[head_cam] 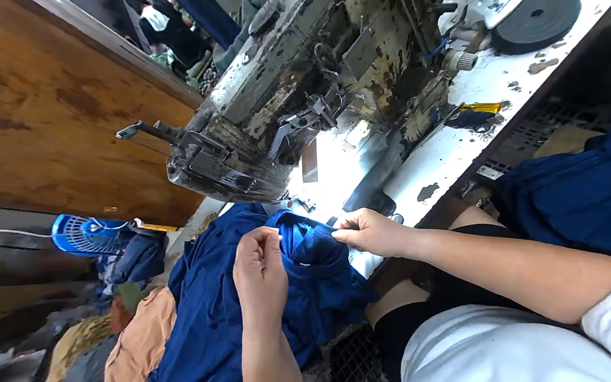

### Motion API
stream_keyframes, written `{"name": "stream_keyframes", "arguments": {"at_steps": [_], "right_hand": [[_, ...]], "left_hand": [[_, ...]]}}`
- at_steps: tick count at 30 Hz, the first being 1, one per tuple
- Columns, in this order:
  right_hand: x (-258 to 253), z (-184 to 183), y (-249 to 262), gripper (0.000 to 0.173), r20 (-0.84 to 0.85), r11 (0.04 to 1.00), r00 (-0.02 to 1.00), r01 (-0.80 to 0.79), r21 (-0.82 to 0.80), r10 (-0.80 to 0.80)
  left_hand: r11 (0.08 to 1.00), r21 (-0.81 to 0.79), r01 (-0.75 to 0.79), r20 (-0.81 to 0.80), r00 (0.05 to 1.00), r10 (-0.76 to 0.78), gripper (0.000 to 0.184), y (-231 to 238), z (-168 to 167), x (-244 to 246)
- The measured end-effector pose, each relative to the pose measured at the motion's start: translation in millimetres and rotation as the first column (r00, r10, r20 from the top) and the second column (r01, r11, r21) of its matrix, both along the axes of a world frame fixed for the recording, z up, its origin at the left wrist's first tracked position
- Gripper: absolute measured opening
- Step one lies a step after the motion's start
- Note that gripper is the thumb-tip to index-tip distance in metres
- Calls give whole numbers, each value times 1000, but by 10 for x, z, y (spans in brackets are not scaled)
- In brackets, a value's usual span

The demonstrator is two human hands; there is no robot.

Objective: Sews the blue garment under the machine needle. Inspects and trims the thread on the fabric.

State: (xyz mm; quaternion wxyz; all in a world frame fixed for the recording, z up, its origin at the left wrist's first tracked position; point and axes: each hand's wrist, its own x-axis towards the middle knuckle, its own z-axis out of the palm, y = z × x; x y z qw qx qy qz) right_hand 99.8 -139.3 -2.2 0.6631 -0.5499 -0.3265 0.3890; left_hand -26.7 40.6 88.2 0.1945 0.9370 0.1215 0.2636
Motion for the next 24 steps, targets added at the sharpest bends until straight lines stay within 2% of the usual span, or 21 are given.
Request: {"name": "stream_keyframes", "arguments": {"at_steps": [2,3,5,6,8,10,11,13,15,21,24], "right_hand": [[-4,2,1,22,17,1000,1000,3,2,-3],[-2,6,-5,22,34,1000,999,4,0,-4],[2,21,-12,23,79,1000,997,5,-13,-4],[2,26,-13,23,104,1000,995,8,-19,-6],[-5,21,-4,25,167,999,986,23,-22,-19],[-14,17,6,27,263,999,964,36,-35,-26],[-15,14,8,28,317,998,948,43,-45,-27],[-17,16,-4,29,403,997,915,45,-64,-16],[-23,23,-27,28,453,997,891,44,-57,-13],[-22,45,-63,28,549,998,836,5,-58,28],[7,44,-89,30,568,999,823,2,-50,27]], "left_hand": [[987,-139,80,67,995,-71,19,-105,-6,6],[982,-151,117,100,990,-102,21,-134,-1,6],[986,-15,166,114,980,-163,30,-152,26,-8],[975,55,216,85,972,-220,28,-160,45,-13],[938,61,341,-102,937,-334,25,-201,46,11],[927,145,345,-296,909,-292,23,-237,-66,56],[922,210,326,-337,909,-245,22,-235,-129,71],[917,238,319,-310,920,-239,18,-195,-189,75],[920,182,346,-257,920,-296,17,-165,-185,69],[928,89,361,-228,915,-334,13,-145,-122,2],[938,114,327,-178,936,-304,14,-114,-111,-48]]}}
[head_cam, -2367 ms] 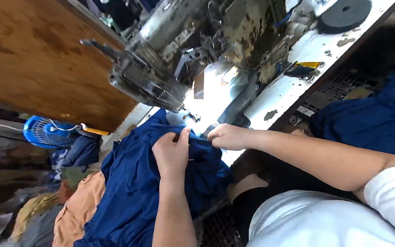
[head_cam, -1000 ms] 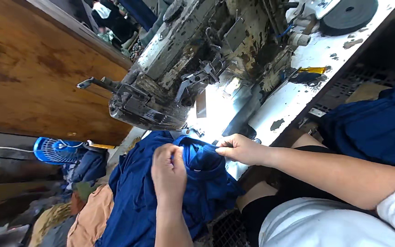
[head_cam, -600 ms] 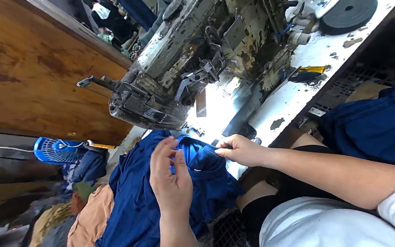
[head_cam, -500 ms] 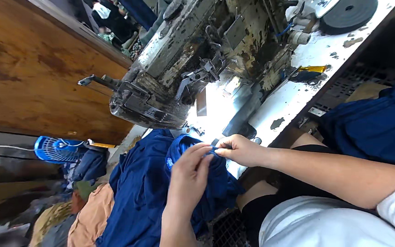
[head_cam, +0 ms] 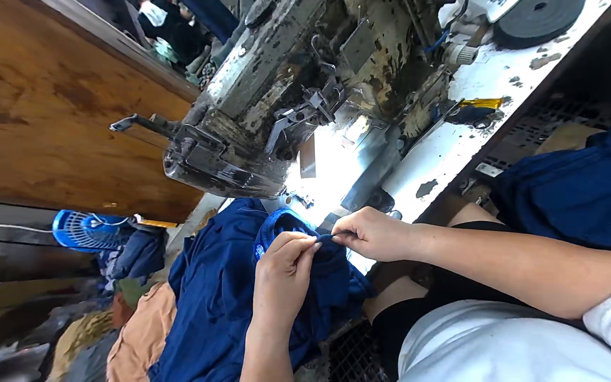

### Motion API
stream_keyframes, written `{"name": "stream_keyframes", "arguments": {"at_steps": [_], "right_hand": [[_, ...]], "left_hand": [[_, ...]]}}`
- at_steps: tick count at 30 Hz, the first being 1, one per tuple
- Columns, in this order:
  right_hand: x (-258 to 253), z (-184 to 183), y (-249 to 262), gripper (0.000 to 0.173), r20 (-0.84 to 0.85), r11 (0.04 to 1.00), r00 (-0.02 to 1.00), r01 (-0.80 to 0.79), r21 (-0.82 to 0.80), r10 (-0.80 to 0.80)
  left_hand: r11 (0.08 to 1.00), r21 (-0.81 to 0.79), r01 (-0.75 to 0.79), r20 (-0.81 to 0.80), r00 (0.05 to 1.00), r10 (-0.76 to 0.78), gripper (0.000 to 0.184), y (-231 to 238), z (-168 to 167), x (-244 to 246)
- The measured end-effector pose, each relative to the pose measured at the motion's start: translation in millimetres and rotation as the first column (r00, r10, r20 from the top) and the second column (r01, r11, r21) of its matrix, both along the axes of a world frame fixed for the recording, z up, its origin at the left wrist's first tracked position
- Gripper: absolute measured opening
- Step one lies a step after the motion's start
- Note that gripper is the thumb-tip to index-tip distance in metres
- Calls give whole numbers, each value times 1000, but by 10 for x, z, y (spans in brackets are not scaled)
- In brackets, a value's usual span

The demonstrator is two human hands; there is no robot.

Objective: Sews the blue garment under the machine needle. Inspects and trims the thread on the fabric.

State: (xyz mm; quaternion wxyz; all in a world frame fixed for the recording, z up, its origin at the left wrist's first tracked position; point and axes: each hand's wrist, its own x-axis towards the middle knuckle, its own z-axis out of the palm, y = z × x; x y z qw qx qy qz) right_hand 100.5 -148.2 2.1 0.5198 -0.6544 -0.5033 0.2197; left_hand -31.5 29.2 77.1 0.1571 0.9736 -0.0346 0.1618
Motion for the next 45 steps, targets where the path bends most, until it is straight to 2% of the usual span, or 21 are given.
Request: {"name": "stream_keyframes", "arguments": {"at_steps": [8,10,12,14,16,17,19,21,23,25,27,28,29,31,32,33,34,37,40,43,45], "right_hand": [[-12,-22,-35,29,8,1000,1000,23,-2,-23],[-29,-7,-48,28,2,1000,1000,19,9,-19],[-37,7,-44,28,-4,1000,1000,11,22,-11],[-45,12,-39,28,-18,1000,1000,5,28,-5],[-61,-5,-32,28,-11,998,1000,-13,58,14],[-66,-27,-30,29,12,996,1000,-27,87,26],[-49,-90,-44,31,75,989,995,-68,134,58],[7,-122,-100,30,90,984,990,-122,127,111],[83,-83,-190,28,-8,985,992,-127,114,129],[157,-41,-232,26,-177,985,978,-83,149,109],[151,-18,-178,24,-399,965,906,-41,258,144],[113,-12,-126,22,-511,940,833,-30,339,212],[62,-9,-64,23,-621,903,717,-28,429,317],[-74,-6,81,29,-767,834,396,8,552,505],[-139,-7,141,29,-810,837,266,20,547,523],[-186,-20,193,27,-854,866,185,28,499,486],[-204,-54,234,24,-894,902,154,38,431,421],[-111,-227,234,19,-952,957,169,96,275,257],[-35,-293,81,20,-934,952,251,106,286,253],[62,-278,-129,23,-857,938,432,67,340,279],[173,-278,-250,23,-797,944,560,74,321,227]], "left_hand": [[998,25,-56,88,995,54,17,52,18,-123],[991,-133,-10,70,997,19,17,36,25,-151],[897,-435,71,6,997,-76,17,-26,49,-171],[689,-715,115,-47,976,-212,17,-83,63,-167],[481,-873,83,-46,967,-252,17,-115,58,-143],[441,-896,49,-46,978,-202,17,-110,63,-135],[450,-893,-12,-27,999,-27,17,-42,81,-137],[416,-906,-74,-22,991,130,22,-7,113,-156],[350,-923,-158,-76,968,237,30,-191,193,-141],[300,-947,-116,-67,983,168,27,-212,94,-191],[274,-961,-25,-19,1000,25,15,-146,-111,-234],[265,-964,-9,-11,1000,-7,15,-173,-187,-225],[252,-968,-6,-11,1000,-16,14,-217,-243,-206],[189,-982,-20,-18,1000,11,15,-270,-316,-157],[146,-988,-43,-38,998,40,17,-273,-337,-136],[112,-991,-71,-63,996,70,18,-267,-351,-124],[104,-990,-99,-89,991,101,20,-258,-355,-123],[105,-987,-122,-97,973,212,27,-160,-306,-164],[58,-992,-112,-88,944,318,32,-76,-258,-209],[41,-998,-54,-40,955,294,32,-59,-217,-261],[60,-998,12,26,971,237,27,-20,-185,-309]]}}
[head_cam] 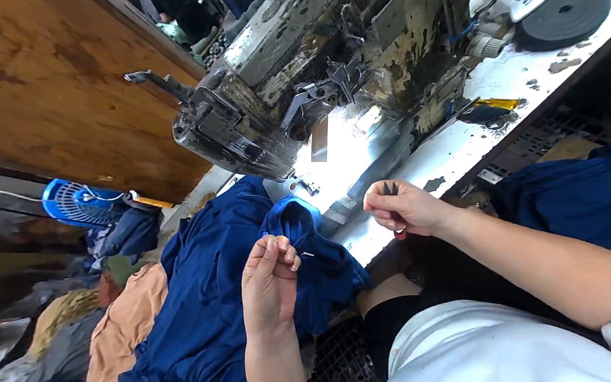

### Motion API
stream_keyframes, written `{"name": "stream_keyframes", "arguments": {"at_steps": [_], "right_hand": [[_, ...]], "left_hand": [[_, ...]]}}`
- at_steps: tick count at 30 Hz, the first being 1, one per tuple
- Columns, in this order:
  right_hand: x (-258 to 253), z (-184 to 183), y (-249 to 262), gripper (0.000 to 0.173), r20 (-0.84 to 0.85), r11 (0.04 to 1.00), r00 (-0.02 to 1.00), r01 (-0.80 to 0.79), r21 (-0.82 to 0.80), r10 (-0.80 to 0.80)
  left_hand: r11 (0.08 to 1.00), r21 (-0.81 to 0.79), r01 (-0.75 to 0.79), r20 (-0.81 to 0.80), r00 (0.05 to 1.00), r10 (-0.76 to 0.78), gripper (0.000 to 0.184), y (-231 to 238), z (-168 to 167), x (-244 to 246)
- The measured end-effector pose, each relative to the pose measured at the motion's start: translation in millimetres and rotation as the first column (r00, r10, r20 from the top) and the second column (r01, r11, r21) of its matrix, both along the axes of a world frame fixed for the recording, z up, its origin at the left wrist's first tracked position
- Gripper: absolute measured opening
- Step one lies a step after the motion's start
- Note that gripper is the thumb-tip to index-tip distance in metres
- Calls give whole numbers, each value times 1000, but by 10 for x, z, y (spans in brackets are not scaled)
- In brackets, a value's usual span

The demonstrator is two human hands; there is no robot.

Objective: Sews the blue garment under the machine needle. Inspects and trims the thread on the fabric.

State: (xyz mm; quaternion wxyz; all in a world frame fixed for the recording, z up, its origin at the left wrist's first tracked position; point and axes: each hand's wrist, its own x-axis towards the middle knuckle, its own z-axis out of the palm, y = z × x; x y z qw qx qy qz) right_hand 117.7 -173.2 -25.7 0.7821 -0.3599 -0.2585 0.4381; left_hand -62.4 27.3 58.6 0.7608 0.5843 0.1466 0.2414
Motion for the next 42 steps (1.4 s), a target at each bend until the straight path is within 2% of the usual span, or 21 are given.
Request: {"name": "stream_keyframes", "arguments": {"at_steps": [3,6,8,10,12,15,17,18,19,20,21,22,24,25,27,30,34,39,40,41,42], "right_hand": [[43,64,-48,22,332,976,940,140,-165,-79],[-182,179,145,34,638,958,770,196,-210,-18],[-305,223,280,36,770,960,638,197,-198,28],[-347,206,329,32,794,961,606,186,-203,51],[-322,146,280,31,764,967,642,154,-204,59],[-280,105,138,28,685,955,716,87,-284,138],[-270,90,71,27,643,944,743,49,-327,184],[-276,75,55,27,626,943,757,42,-331,186],[-278,65,48,27,608,945,774,40,-324,175],[-271,60,45,26,589,950,792,39,-309,159],[-265,57,48,25,571,956,809,40,-291,140],[-256,61,53,24,555,961,821,35,-276,130],[-238,85,62,23,547,965,827,24,-261,128],[-235,95,65,23,552,966,824,20,-257,130],[-245,109,70,22,552,967,824,17,-253,130],[-253,121,70,21,540,968,833,24,-250,118],[-235,127,45,23,551,965,825,23,-261,129],[-206,86,22,21,481,957,863,-11,-291,156],[-210,79,29,21,472,956,867,-17,-294,161],[-215,76,38,21,484,951,860,-4,-309,161],[-216,88,37,21,522,937,837,36,-348,161]], "left_hand": [[986,113,118,30,992,-122,15,-89,41,-15],[962,194,192,-1,981,-196,12,-264,26,139],[948,258,186,-64,982,-175,13,-273,67,288],[950,295,97,-126,990,-62,23,-198,169,428],[957,275,-94,-135,982,135,29,-44,266,550],[895,227,-383,-64,911,406,20,311,304,618],[837,288,-466,-17,871,491,14,535,298,596],[800,383,-463,-12,863,505,9,580,295,567],[743,537,-399,-17,876,482,4,565,290,513],[658,705,-266,-39,911,410,17,504,282,433],[537,836,-112,-70,949,308,29,389,278,352],[413,910,23,-112,975,193,28,230,280,284],[236,944,229,-233,972,-10,21,-40,237,237],[147,949,280,-278,960,-36,20,-103,176,238],[4,950,314,-314,950,-4,22,-86,37,241],[-106,936,336,-334,942,38,18,-34,-47,257],[-136,953,270,-265,963,52,24,28,36,232],[-204,978,40,8,973,232,27,181,160,177],[-142,990,23,10,973,229,27,144,144,173],[-4,1000,18,-17,980,196,25,92,124,166],[198,980,34,-61,990,129,21,35,107,158]]}}
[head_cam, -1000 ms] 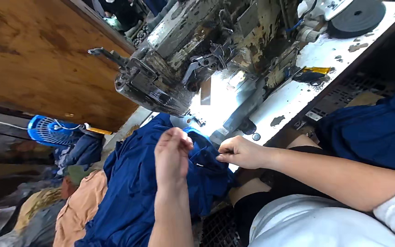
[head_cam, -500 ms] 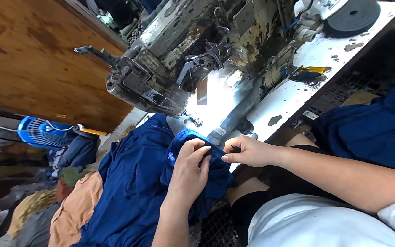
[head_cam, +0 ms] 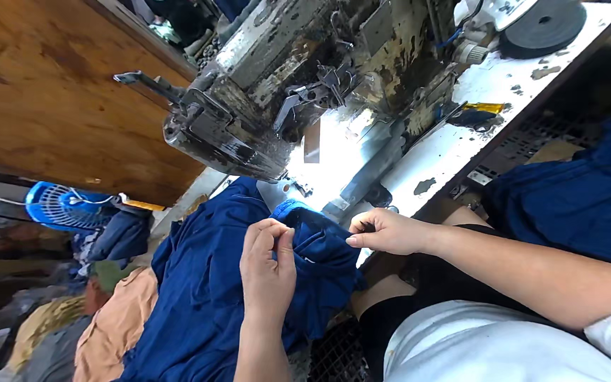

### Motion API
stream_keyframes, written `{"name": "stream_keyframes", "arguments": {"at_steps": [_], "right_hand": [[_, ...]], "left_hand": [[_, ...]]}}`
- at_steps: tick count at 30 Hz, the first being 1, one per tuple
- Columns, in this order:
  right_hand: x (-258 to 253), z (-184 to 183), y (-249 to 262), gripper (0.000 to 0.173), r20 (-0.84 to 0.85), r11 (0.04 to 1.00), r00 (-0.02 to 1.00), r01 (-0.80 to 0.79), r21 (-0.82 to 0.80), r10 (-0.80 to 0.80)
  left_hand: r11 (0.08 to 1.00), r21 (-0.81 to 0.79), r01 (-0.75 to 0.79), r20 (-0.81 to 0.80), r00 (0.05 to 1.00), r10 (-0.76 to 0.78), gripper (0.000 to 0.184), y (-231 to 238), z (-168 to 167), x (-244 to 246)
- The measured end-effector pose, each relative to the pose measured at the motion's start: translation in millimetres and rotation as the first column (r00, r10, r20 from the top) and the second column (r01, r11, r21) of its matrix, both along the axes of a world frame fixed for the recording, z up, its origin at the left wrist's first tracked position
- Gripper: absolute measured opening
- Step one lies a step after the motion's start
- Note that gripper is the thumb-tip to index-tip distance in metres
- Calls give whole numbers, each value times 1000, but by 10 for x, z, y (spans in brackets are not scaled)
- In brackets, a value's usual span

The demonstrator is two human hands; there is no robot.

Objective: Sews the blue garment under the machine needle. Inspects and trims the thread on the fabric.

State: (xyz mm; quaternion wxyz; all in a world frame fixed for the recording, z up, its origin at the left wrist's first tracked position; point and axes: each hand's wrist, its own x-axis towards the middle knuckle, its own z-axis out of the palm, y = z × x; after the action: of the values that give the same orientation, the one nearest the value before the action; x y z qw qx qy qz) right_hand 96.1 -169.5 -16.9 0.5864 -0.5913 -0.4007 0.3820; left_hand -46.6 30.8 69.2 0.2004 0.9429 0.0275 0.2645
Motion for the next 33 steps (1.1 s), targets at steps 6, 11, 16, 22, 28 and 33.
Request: {"name": "stream_keyframes", "arguments": {"at_steps": [6,11,16,22,28,33], "right_hand": [[-46,212,-178,27,593,958,771,285,3,-232],[-15,417,-162,42,786,965,592,261,21,-177],[-68,618,-170,35,776,960,626,258,-110,-79],[-101,720,-47,29,746,967,665,187,-175,7],[-64,615,7,29,738,976,674,182,-123,-33],[129,80,-23,52,272,987,952,154,-38,-138]], "left_hand": [[822,-554,135,22,989,-148,13,-272,-17,-84],[825,-530,198,88,980,-178,13,-356,47,-93],[823,-526,213,107,977,-184,12,-391,68,-66],[815,-529,236,115,972,-207,12,-409,65,-16],[845,-485,224,131,974,-183,13,-382,99,-79],[966,-254,54,126,992,-22,21,-359,192,-244]]}}
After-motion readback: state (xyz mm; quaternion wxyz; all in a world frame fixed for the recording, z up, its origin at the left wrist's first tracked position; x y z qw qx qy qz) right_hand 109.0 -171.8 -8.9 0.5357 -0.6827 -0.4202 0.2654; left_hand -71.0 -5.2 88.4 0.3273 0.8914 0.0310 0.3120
